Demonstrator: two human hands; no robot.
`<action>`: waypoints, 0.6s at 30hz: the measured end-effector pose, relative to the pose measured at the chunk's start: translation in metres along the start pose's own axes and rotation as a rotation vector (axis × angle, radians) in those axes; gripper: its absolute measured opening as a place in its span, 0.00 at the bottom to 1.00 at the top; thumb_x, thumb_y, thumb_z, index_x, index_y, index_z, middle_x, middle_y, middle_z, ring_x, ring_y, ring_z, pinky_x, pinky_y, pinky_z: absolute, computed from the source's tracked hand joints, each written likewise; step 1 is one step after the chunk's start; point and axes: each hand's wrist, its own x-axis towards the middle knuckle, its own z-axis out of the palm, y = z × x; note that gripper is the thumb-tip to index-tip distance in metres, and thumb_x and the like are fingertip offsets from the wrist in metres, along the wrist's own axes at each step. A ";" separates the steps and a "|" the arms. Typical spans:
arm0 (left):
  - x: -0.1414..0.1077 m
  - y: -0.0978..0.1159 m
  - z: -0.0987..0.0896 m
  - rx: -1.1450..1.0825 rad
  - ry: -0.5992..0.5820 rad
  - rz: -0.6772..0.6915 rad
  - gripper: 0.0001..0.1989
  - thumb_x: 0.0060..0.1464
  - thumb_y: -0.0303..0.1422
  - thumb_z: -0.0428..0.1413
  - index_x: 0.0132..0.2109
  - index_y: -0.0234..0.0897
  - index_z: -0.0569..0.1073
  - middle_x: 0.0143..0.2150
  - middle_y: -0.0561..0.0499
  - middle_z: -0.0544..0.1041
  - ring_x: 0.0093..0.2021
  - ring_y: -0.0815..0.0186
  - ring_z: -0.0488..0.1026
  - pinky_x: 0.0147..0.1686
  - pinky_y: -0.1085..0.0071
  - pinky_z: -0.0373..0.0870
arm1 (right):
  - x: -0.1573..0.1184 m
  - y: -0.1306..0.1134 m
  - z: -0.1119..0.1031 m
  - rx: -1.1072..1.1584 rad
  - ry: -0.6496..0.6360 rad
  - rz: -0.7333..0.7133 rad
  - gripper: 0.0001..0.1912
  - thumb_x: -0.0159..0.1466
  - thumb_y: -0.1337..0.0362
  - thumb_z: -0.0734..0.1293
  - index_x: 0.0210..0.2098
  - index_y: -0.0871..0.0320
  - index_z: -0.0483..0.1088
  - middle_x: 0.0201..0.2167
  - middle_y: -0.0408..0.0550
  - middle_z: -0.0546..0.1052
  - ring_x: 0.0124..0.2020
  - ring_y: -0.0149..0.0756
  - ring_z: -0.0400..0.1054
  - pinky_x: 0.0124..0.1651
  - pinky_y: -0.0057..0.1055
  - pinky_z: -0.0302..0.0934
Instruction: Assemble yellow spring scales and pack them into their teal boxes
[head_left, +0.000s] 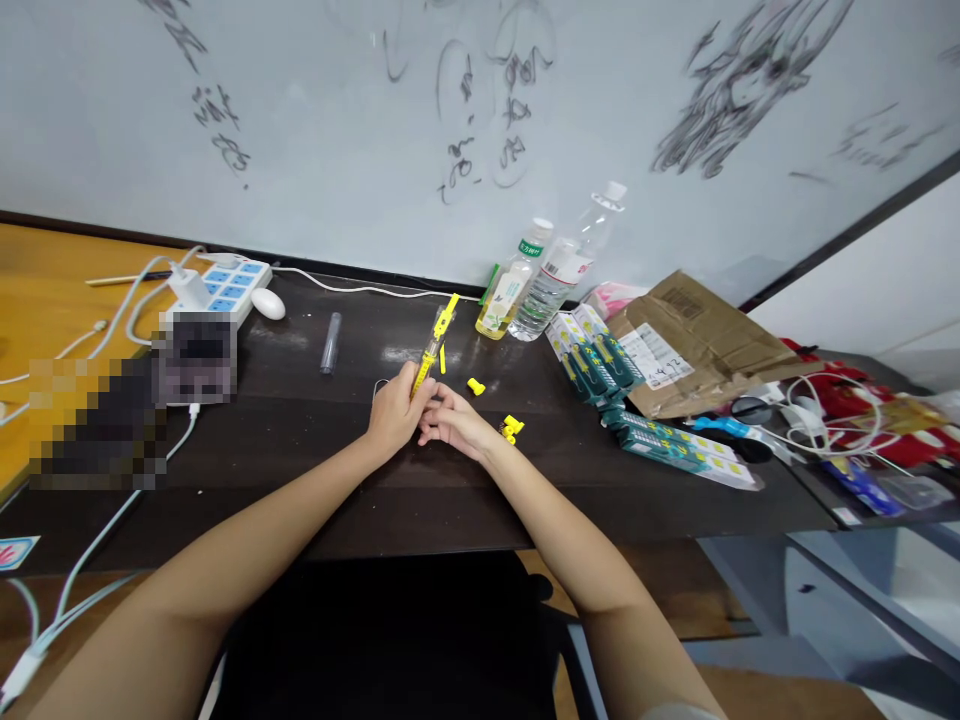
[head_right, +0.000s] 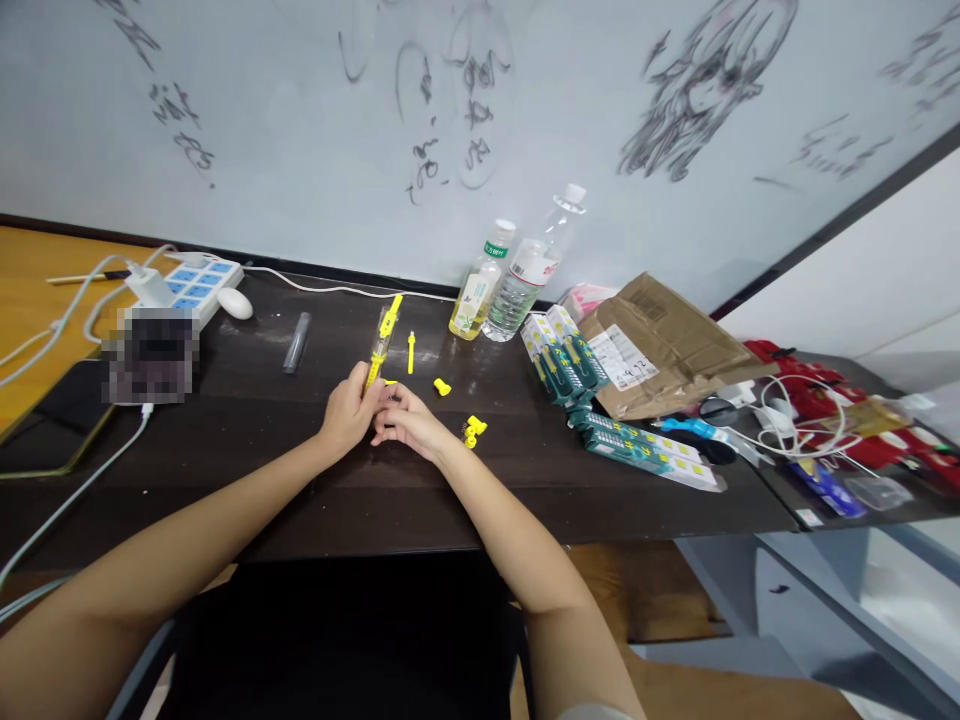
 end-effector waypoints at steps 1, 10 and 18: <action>0.000 0.000 0.000 0.019 0.016 -0.007 0.12 0.62 0.42 0.44 0.33 0.40 0.58 0.23 0.56 0.62 0.23 0.68 0.61 0.25 0.73 0.51 | 0.000 0.000 0.001 0.006 0.005 -0.014 0.19 0.50 0.71 0.69 0.36 0.54 0.57 0.26 0.34 0.71 0.23 0.24 0.65 0.29 0.28 0.71; 0.004 -0.004 -0.002 0.016 0.078 -0.029 0.11 0.62 0.41 0.43 0.34 0.40 0.57 0.24 0.56 0.62 0.23 0.68 0.60 0.26 0.72 0.51 | -0.005 -0.019 -0.003 -0.252 0.047 -0.068 0.14 0.53 0.63 0.67 0.35 0.54 0.58 0.27 0.38 0.74 0.22 0.26 0.64 0.27 0.29 0.66; 0.004 -0.011 0.006 -0.022 -0.081 -0.012 0.13 0.62 0.42 0.46 0.32 0.41 0.57 0.23 0.57 0.62 0.23 0.68 0.61 0.26 0.73 0.52 | -0.052 -0.082 -0.074 -1.442 0.548 0.092 0.07 0.55 0.61 0.65 0.26 0.59 0.71 0.21 0.43 0.71 0.24 0.29 0.62 0.28 0.25 0.52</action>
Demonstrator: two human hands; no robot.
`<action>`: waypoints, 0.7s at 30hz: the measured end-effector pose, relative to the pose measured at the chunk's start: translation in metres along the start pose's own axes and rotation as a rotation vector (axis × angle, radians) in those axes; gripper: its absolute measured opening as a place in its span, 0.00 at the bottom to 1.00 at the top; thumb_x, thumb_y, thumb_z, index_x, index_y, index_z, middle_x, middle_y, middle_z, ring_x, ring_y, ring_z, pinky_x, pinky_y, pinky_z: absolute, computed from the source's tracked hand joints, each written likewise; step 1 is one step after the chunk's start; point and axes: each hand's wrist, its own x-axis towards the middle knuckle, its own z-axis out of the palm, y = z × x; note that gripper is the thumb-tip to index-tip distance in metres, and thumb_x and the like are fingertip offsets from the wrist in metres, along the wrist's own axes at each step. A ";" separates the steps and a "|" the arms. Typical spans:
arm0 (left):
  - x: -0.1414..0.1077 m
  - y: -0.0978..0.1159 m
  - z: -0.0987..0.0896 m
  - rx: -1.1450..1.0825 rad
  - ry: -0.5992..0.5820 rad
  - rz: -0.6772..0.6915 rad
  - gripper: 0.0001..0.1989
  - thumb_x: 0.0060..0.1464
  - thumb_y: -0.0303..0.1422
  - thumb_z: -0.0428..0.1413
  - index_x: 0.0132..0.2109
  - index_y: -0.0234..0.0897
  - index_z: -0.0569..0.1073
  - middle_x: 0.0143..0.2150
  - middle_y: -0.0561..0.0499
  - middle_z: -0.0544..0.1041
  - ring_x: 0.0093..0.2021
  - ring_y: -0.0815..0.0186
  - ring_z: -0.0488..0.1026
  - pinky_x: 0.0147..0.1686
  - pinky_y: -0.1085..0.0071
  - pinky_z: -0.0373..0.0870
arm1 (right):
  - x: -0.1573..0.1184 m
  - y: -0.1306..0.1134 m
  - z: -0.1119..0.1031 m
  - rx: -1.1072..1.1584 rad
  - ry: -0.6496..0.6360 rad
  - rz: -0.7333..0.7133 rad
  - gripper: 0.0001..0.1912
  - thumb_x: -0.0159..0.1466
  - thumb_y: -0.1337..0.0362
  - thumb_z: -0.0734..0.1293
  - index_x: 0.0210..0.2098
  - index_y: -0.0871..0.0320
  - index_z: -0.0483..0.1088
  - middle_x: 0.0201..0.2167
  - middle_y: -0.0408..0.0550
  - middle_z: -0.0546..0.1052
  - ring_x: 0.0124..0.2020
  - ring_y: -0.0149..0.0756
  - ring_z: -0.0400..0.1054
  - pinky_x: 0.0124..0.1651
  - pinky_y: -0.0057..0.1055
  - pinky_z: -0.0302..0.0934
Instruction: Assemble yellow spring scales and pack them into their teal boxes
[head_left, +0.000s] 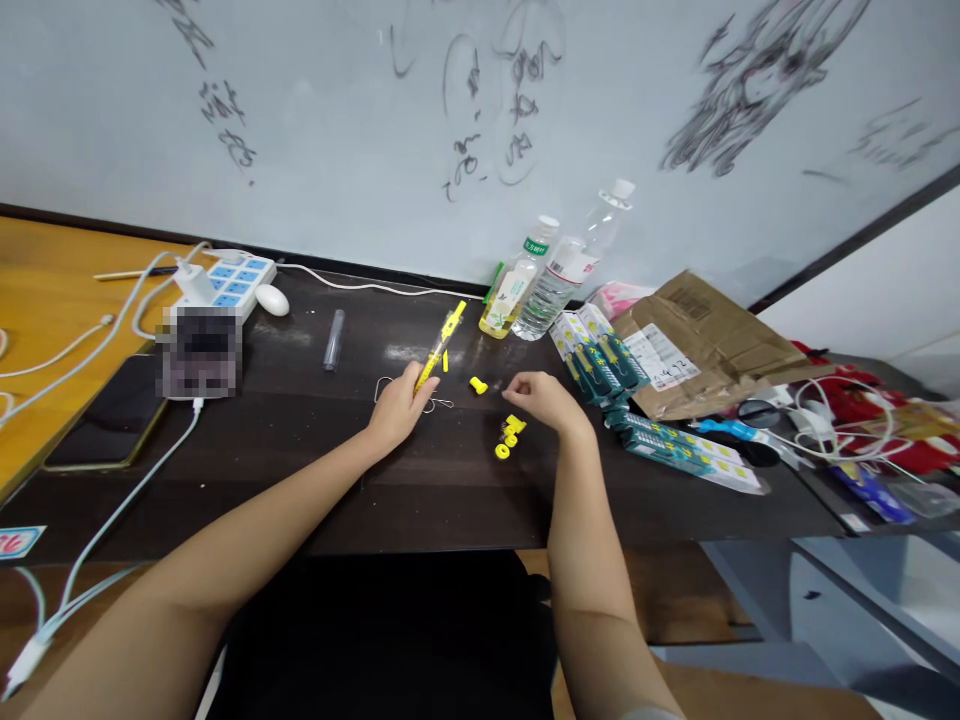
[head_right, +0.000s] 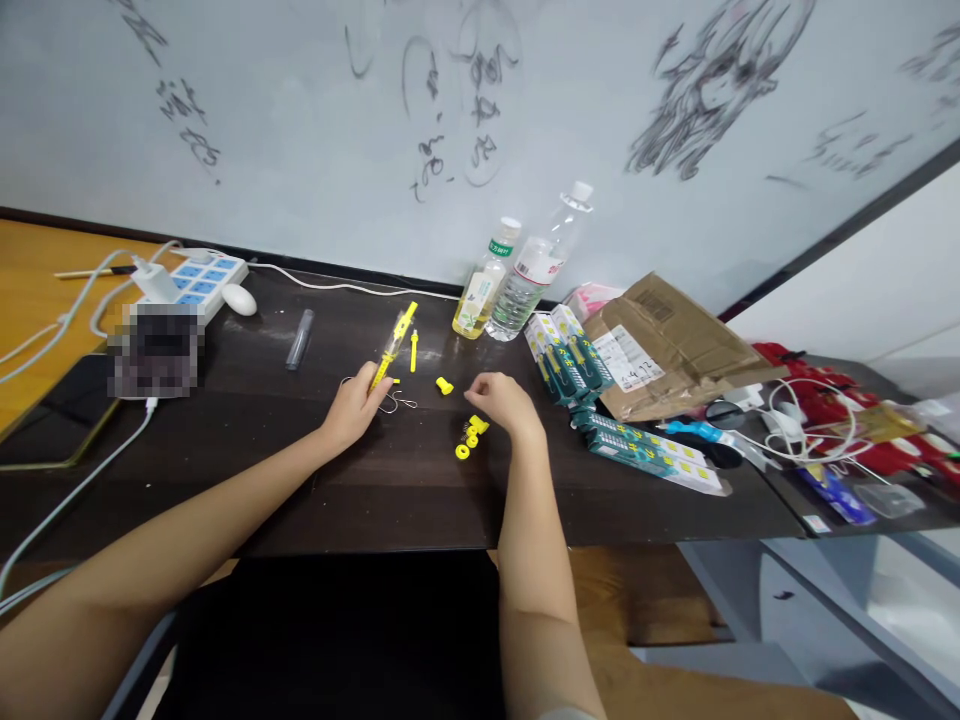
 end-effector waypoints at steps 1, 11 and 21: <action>-0.001 0.000 0.001 0.007 -0.025 0.004 0.12 0.61 0.42 0.46 0.32 0.41 0.58 0.23 0.57 0.63 0.23 0.67 0.62 0.26 0.73 0.52 | -0.001 0.006 -0.003 -0.013 -0.073 -0.004 0.07 0.55 0.62 0.66 0.27 0.59 0.71 0.20 0.41 0.70 0.23 0.28 0.62 0.27 0.25 0.52; -0.002 0.002 0.002 0.047 -0.095 0.005 0.13 0.61 0.41 0.46 0.32 0.40 0.61 0.24 0.55 0.64 0.25 0.66 0.64 0.27 0.73 0.53 | -0.025 -0.009 0.008 -0.302 -0.358 -0.058 0.11 0.50 0.72 0.66 0.33 0.53 0.72 0.29 0.43 0.73 0.27 0.30 0.63 0.28 0.25 0.49; -0.002 0.003 0.001 0.073 -0.126 0.018 0.13 0.62 0.42 0.45 0.33 0.39 0.60 0.24 0.55 0.64 0.25 0.67 0.63 0.28 0.72 0.54 | -0.021 -0.018 0.016 -0.373 -0.348 0.002 0.05 0.50 0.71 0.67 0.26 0.55 0.71 0.31 0.46 0.75 0.30 0.35 0.67 0.30 0.28 0.52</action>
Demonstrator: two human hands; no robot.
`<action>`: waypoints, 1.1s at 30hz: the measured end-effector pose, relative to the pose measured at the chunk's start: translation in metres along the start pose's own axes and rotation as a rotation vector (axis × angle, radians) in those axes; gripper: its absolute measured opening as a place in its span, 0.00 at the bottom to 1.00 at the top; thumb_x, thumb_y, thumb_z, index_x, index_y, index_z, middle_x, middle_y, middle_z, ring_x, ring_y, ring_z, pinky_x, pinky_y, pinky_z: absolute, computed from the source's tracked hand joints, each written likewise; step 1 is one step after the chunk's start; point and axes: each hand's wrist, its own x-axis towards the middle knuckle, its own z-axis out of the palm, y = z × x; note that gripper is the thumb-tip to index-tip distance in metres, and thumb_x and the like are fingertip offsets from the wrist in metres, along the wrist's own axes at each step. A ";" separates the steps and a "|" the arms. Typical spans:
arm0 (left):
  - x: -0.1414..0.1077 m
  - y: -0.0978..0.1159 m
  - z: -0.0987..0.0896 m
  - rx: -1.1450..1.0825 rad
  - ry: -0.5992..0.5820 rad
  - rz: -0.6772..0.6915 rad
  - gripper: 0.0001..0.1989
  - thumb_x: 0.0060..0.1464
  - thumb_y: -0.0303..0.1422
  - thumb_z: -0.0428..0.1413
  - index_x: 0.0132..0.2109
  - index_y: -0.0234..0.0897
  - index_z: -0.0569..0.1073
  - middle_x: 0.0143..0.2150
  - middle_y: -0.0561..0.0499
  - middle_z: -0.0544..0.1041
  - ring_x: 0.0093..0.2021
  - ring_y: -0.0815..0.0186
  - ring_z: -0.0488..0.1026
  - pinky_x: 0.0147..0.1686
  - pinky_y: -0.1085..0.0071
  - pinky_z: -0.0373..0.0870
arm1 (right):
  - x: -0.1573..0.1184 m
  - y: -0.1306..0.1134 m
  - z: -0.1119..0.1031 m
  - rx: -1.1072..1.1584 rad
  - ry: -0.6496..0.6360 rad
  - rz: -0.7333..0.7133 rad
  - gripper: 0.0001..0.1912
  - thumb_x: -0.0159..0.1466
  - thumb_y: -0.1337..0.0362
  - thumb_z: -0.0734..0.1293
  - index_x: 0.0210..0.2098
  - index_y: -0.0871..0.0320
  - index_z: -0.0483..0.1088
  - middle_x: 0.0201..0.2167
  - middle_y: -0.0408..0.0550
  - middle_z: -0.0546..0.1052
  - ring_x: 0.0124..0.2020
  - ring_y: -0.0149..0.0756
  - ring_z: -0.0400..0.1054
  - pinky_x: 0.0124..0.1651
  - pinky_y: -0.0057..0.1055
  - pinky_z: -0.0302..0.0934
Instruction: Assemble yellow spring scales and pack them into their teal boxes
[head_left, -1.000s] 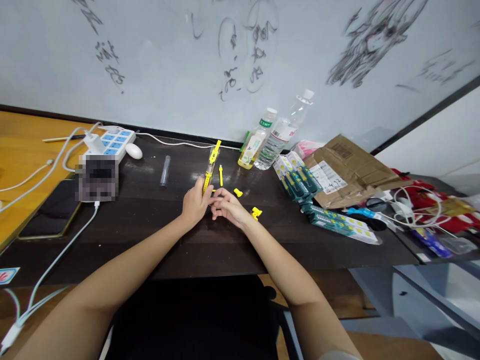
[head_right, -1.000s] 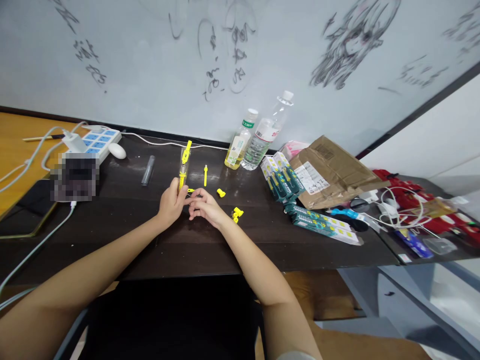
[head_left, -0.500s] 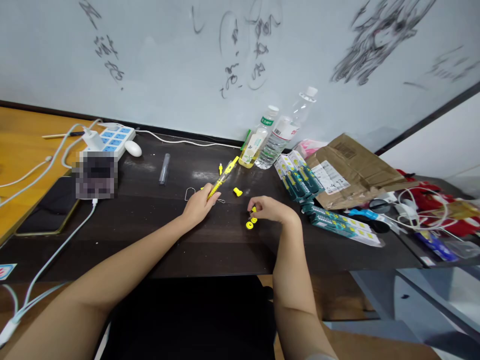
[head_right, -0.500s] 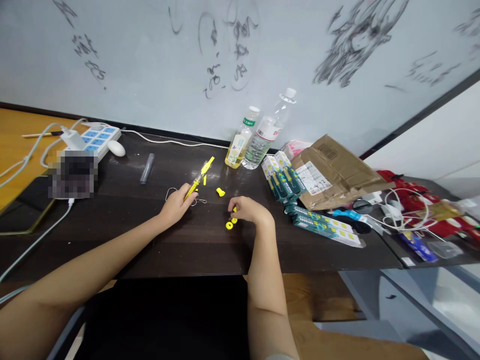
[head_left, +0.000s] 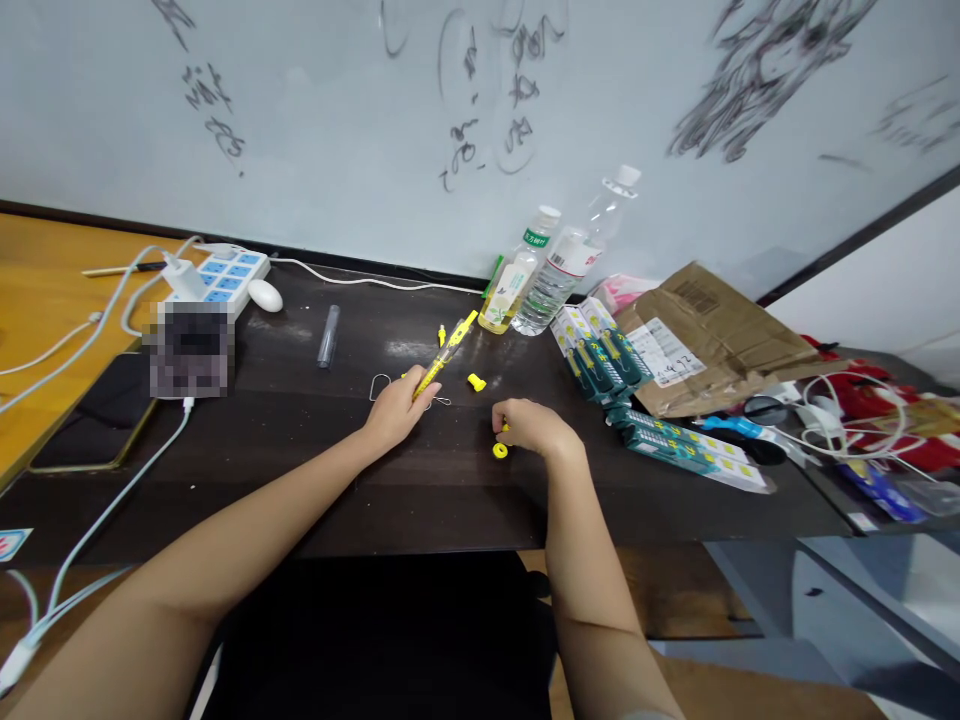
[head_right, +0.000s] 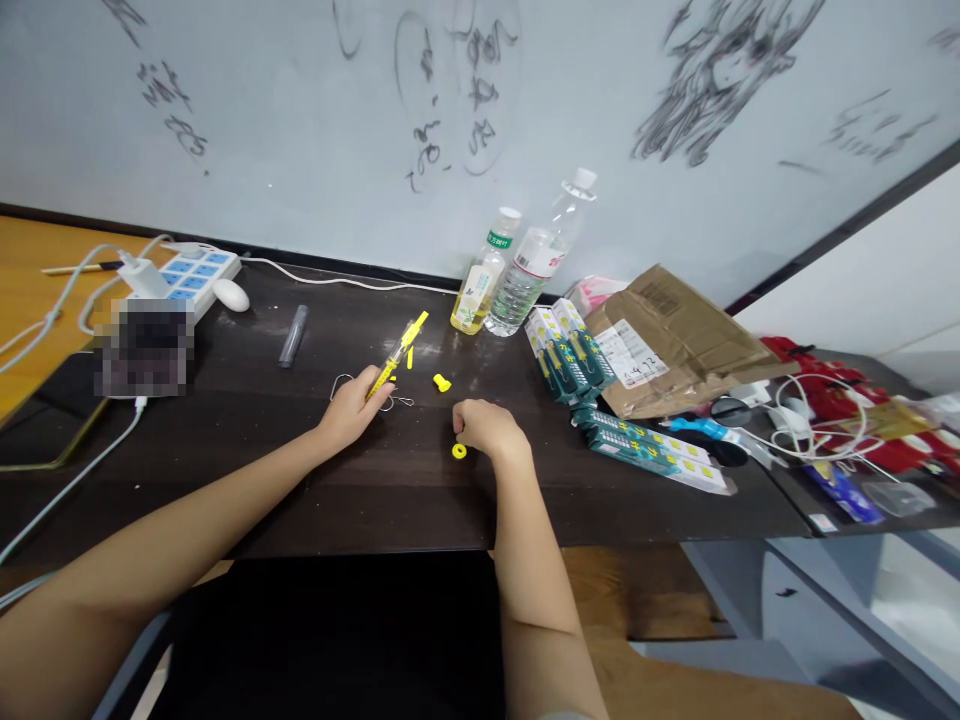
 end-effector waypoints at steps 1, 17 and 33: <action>0.000 0.000 0.000 0.014 -0.021 0.001 0.13 0.62 0.42 0.44 0.33 0.39 0.60 0.25 0.55 0.64 0.25 0.67 0.63 0.28 0.72 0.54 | 0.000 0.000 -0.001 0.052 0.019 -0.030 0.04 0.51 0.70 0.68 0.26 0.56 0.71 0.29 0.45 0.75 0.29 0.34 0.66 0.30 0.28 0.52; 0.001 -0.001 0.000 0.136 -0.319 0.134 0.16 0.63 0.45 0.44 0.43 0.39 0.68 0.34 0.50 0.74 0.35 0.61 0.72 0.33 0.71 0.60 | 0.017 0.020 -0.013 1.524 0.490 -0.358 0.16 0.51 0.55 0.74 0.32 0.57 0.69 0.21 0.36 0.67 0.23 0.24 0.62 0.33 0.28 0.72; 0.000 0.005 -0.002 0.156 -0.324 0.145 0.17 0.63 0.46 0.44 0.43 0.39 0.69 0.35 0.50 0.75 0.34 0.62 0.72 0.32 0.71 0.60 | 0.019 0.018 -0.009 1.466 0.484 -0.412 0.13 0.54 0.56 0.73 0.31 0.57 0.69 0.20 0.37 0.65 0.22 0.25 0.61 0.26 0.26 0.67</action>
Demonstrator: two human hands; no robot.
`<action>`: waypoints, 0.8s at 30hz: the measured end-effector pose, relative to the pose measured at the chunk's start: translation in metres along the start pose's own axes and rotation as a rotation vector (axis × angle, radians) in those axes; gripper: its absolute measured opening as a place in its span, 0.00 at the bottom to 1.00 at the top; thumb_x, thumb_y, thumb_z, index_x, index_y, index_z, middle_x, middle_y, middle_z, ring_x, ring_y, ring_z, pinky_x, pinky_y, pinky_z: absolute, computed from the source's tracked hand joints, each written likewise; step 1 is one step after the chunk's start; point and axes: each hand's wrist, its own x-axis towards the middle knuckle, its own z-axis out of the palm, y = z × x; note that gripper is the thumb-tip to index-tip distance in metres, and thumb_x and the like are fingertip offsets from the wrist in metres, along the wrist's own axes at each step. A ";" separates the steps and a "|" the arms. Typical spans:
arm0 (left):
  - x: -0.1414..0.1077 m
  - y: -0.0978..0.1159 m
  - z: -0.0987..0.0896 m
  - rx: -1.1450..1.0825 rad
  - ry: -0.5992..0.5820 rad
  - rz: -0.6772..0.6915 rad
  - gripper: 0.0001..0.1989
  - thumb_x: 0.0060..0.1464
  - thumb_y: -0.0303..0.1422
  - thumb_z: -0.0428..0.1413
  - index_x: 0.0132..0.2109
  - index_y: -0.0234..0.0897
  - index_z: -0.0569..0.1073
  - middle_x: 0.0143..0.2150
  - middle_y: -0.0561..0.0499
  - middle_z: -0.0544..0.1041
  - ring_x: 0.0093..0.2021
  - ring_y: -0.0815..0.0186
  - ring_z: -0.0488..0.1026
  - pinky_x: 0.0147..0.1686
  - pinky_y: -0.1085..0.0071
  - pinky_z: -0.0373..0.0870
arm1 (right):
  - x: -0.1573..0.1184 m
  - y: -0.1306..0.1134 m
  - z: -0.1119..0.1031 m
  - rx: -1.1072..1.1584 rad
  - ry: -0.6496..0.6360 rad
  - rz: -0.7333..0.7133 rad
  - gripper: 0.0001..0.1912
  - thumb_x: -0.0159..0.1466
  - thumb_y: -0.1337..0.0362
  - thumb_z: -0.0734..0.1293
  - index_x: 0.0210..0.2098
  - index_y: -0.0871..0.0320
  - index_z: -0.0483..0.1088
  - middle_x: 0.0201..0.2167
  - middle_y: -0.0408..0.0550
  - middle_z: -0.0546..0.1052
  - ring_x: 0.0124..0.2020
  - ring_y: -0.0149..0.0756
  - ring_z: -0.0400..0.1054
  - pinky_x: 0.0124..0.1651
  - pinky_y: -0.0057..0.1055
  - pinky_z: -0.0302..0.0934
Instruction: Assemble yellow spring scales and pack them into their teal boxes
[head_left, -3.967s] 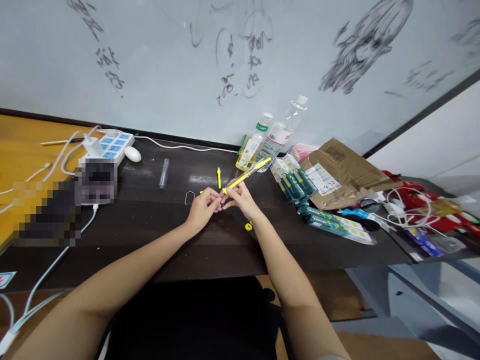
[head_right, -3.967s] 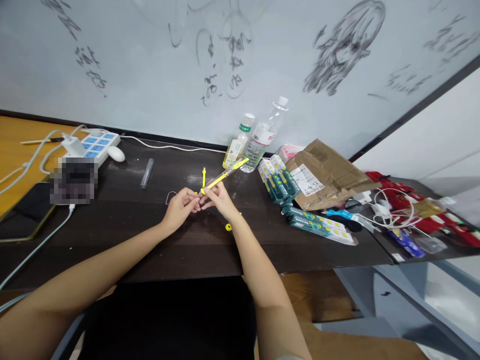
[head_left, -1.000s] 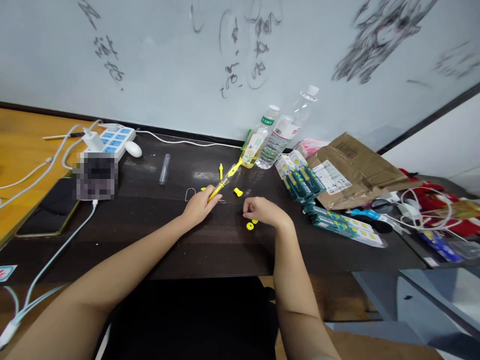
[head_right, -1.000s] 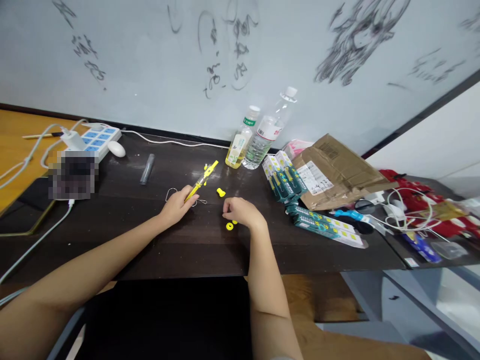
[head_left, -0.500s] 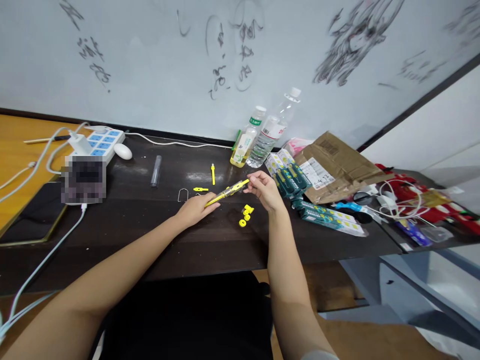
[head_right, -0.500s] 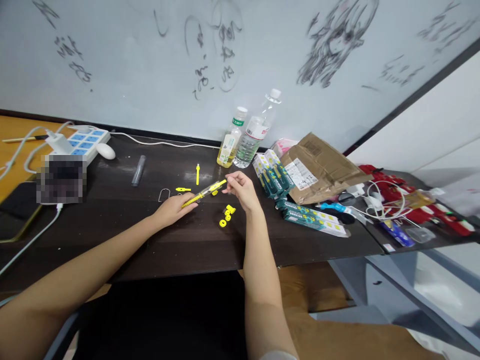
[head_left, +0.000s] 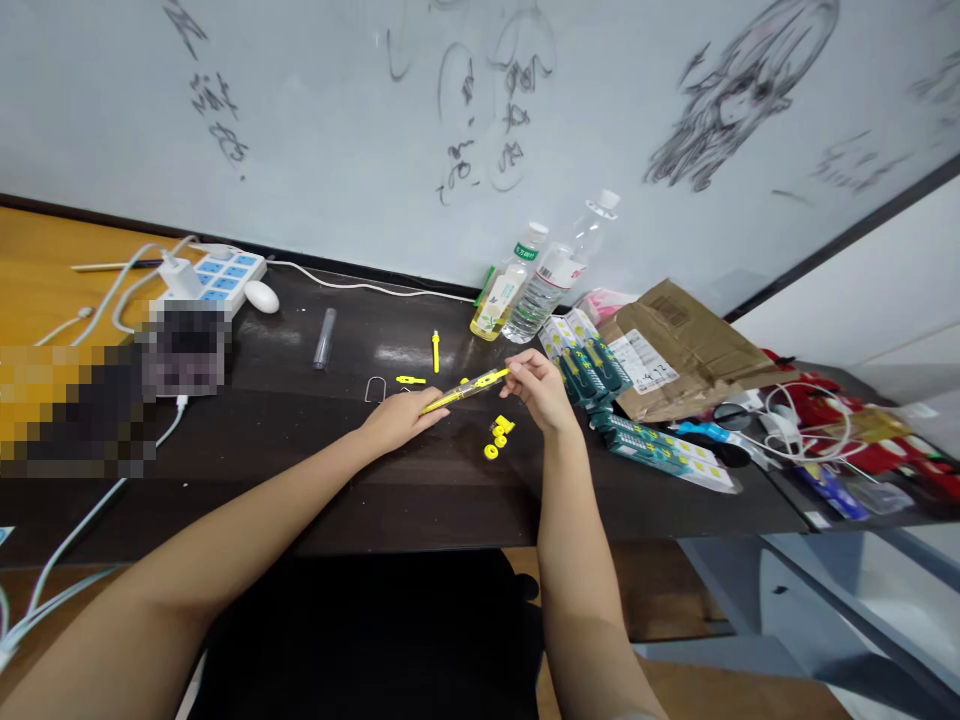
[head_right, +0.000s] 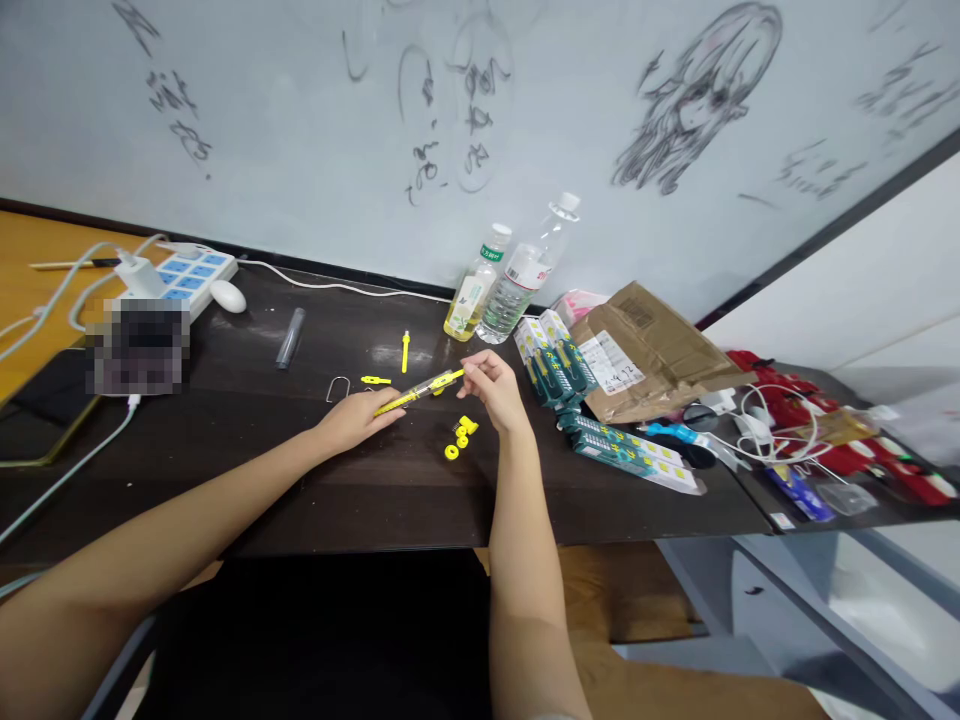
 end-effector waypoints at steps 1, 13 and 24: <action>0.000 0.000 0.000 -0.001 0.000 0.001 0.17 0.63 0.46 0.44 0.43 0.39 0.69 0.35 0.50 0.75 0.35 0.61 0.73 0.32 0.71 0.61 | 0.000 0.000 0.000 -0.004 -0.006 0.001 0.13 0.54 0.56 0.73 0.31 0.57 0.69 0.20 0.37 0.66 0.22 0.25 0.61 0.26 0.26 0.67; -0.001 0.002 -0.001 0.003 -0.003 -0.019 0.16 0.63 0.45 0.44 0.44 0.39 0.69 0.35 0.50 0.75 0.35 0.61 0.73 0.33 0.70 0.62 | -0.002 0.000 0.005 -0.029 -0.075 0.035 0.14 0.54 0.58 0.72 0.35 0.56 0.66 0.21 0.36 0.66 0.19 0.24 0.59 0.22 0.23 0.61; -0.001 0.002 -0.001 0.019 -0.001 -0.023 0.16 0.62 0.45 0.44 0.44 0.39 0.69 0.35 0.50 0.75 0.35 0.62 0.73 0.33 0.71 0.63 | -0.003 0.000 0.009 -0.016 -0.097 0.090 0.11 0.54 0.61 0.70 0.31 0.56 0.63 0.18 0.35 0.64 0.18 0.24 0.57 0.20 0.23 0.58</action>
